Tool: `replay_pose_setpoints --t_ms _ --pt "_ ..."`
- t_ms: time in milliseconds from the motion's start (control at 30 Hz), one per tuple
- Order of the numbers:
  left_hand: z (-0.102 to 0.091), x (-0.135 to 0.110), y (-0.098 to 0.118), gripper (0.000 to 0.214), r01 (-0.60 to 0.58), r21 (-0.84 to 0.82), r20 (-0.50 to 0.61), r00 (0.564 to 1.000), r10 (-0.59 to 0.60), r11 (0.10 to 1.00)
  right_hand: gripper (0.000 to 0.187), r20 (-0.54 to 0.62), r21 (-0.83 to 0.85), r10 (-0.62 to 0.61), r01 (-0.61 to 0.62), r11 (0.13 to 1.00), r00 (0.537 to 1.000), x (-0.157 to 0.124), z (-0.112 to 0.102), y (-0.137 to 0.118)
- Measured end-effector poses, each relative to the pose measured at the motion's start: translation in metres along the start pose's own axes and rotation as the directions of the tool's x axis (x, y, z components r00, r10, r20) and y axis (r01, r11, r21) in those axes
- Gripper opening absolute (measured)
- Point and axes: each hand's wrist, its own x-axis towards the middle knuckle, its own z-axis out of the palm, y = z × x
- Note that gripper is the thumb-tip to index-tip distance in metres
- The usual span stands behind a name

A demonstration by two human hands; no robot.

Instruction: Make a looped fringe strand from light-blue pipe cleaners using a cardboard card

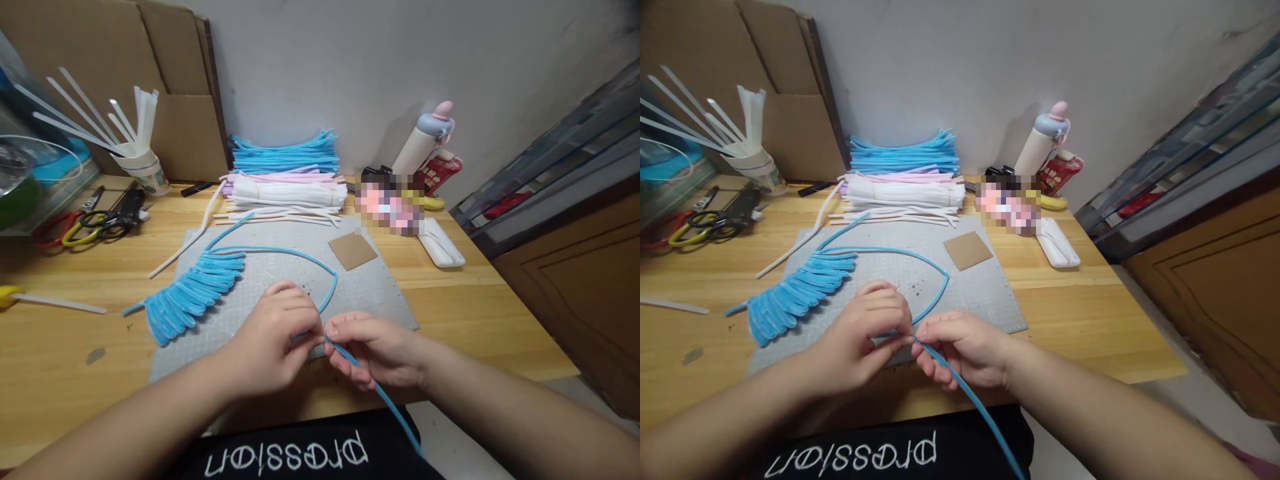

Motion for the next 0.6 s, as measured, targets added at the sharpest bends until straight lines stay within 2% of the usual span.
replay_pose_setpoints --t_ms 100,200,267,333,433,467,500,533,567,600 --pt "-0.001 -0.001 0.001 0.012 -0.011 0.023 0.014 1.0 0.011 1.0 0.015 0.005 0.034 -0.008 0.008 0.999 1.0 0.001 0.0 0.002" --pt "-0.001 0.0 0.0 0.011 0.023 -0.032 0.058 0.998 -0.021 0.999 0.02 -0.064 -0.204 -0.169 0.152 0.967 0.984 -0.002 0.003 0.003" --pt "0.0 0.001 0.0 0.013 0.078 -0.097 0.069 0.995 -0.072 0.992 0.021 -0.081 -0.44 -0.331 0.264 0.858 0.94 -0.003 0.006 0.003" --pt "0.001 0.001 0.001 0.015 0.115 -0.133 0.079 0.991 -0.105 0.984 0.02 -0.071 -0.61 -0.445 0.314 0.728 0.893 -0.006 0.009 0.003" --pt "-0.005 -0.002 0.001 0.006 0.106 -0.113 0.088 0.991 -0.097 0.988 0.019 -0.052 -0.726 -0.445 0.271 0.631 0.894 -0.016 0.01 -0.004" --pt "-0.01 -0.004 -0.003 0.015 0.12 -0.095 0.069 0.991 -0.113 0.988 0.018 -0.046 -0.759 -0.426 0.246 0.603 0.903 -0.023 0.008 -0.007" --pt "-0.018 -0.008 -0.008 0.033 0.161 -0.071 0.036 0.987 -0.158 0.984 0.018 -0.04 -0.798 -0.413 0.22 0.561 0.91 -0.032 0.005 -0.012" --pt "-0.028 -0.013 -0.016 0.043 0.25 -0.041 -0.035 0.967 -0.252 0.967 0.018 -0.055 -0.837 -0.405 0.179 0.517 0.913 -0.043 0.001 -0.017" --pt "-0.039 -0.018 -0.026 0.043 0.362 -0.013 -0.116 0.925 -0.361 0.932 0.02 -0.054 -0.877 -0.405 0.151 0.457 0.913 -0.057 -0.004 -0.023" --pt "-0.052 -0.025 -0.038 0.042 0.484 0.011 -0.186 0.861 -0.474 0.875 0.019 -0.068 -0.911 -0.385 0.101 0.401 0.92 -0.071 -0.011 -0.028"
